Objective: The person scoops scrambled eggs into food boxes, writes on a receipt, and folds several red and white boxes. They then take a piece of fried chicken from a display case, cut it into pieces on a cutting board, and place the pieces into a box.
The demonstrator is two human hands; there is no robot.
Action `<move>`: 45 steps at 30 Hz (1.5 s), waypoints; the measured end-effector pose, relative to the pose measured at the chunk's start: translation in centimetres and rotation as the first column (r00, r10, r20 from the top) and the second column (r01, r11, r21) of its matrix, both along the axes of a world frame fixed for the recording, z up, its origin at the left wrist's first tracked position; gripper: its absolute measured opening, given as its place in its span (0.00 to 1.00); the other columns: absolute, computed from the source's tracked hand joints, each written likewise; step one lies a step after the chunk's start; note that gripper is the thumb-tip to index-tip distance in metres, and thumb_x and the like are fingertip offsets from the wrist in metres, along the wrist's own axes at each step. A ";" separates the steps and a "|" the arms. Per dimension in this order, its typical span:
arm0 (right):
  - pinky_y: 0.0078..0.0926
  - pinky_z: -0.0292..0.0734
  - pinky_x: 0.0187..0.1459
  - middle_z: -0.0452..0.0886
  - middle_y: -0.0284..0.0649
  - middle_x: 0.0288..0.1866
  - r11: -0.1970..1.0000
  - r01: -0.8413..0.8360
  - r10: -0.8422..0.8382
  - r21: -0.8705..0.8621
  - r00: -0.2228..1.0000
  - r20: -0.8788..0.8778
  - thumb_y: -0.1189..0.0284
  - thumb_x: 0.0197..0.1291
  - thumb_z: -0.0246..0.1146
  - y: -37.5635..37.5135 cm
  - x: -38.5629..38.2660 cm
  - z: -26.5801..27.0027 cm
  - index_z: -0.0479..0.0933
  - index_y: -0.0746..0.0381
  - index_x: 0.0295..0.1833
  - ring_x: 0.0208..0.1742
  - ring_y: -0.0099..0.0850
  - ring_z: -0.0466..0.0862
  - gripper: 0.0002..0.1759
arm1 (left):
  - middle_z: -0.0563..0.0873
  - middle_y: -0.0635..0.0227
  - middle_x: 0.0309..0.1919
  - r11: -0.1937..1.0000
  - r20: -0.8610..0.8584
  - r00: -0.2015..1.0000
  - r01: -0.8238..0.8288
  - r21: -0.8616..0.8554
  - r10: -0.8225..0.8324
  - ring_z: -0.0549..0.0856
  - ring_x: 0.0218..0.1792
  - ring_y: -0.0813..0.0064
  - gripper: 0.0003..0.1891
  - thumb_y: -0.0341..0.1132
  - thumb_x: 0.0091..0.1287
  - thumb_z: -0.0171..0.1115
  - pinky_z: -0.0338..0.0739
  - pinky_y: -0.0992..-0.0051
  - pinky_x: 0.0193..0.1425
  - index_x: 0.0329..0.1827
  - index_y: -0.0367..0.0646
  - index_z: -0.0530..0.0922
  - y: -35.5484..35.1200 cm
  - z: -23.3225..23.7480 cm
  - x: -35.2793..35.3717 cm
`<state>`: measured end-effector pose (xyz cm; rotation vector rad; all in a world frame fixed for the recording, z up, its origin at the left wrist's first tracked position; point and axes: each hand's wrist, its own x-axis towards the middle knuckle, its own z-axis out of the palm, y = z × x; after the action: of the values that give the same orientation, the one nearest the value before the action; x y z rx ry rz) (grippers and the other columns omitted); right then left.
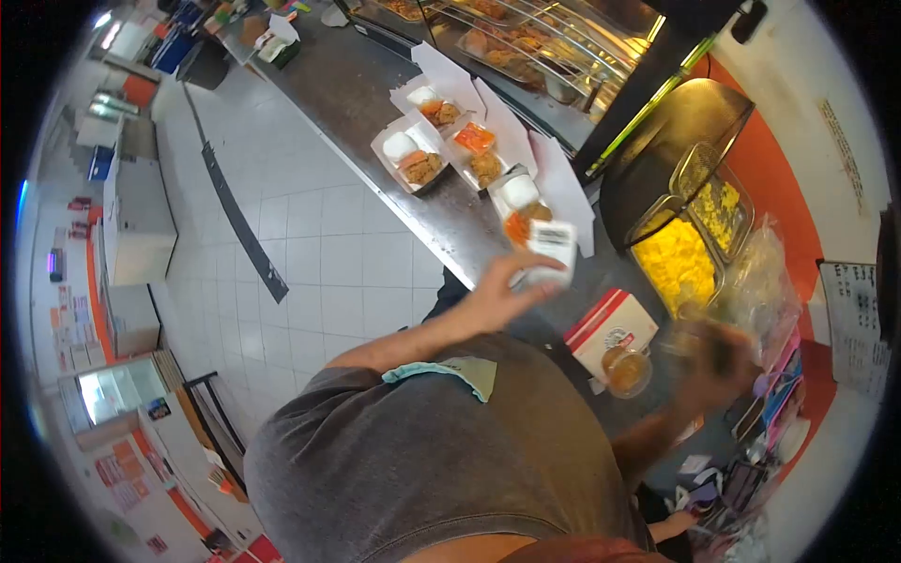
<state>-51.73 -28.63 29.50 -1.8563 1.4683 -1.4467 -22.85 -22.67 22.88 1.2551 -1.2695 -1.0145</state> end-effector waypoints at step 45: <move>0.22 0.69 0.55 0.80 0.37 0.35 0.801 -0.489 0.156 0.344 0.726 0.669 0.67 0.75 0.47 -17.5 41.5 -23.5 0.73 0.65 0.51 0.41 0.27 0.82 0.13 | 0.85 0.61 0.36 0.853 0.483 0.729 -0.272 -0.446 0.485 0.83 0.40 0.62 0.07 0.31 0.60 0.68 0.75 0.68 0.45 0.40 0.41 0.82 -16.6 -5.5 34.1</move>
<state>-10.18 -46.11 5.96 -1.0891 0.9738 -1.1676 11.21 -39.25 17.40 1.5175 -1.4714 -0.0652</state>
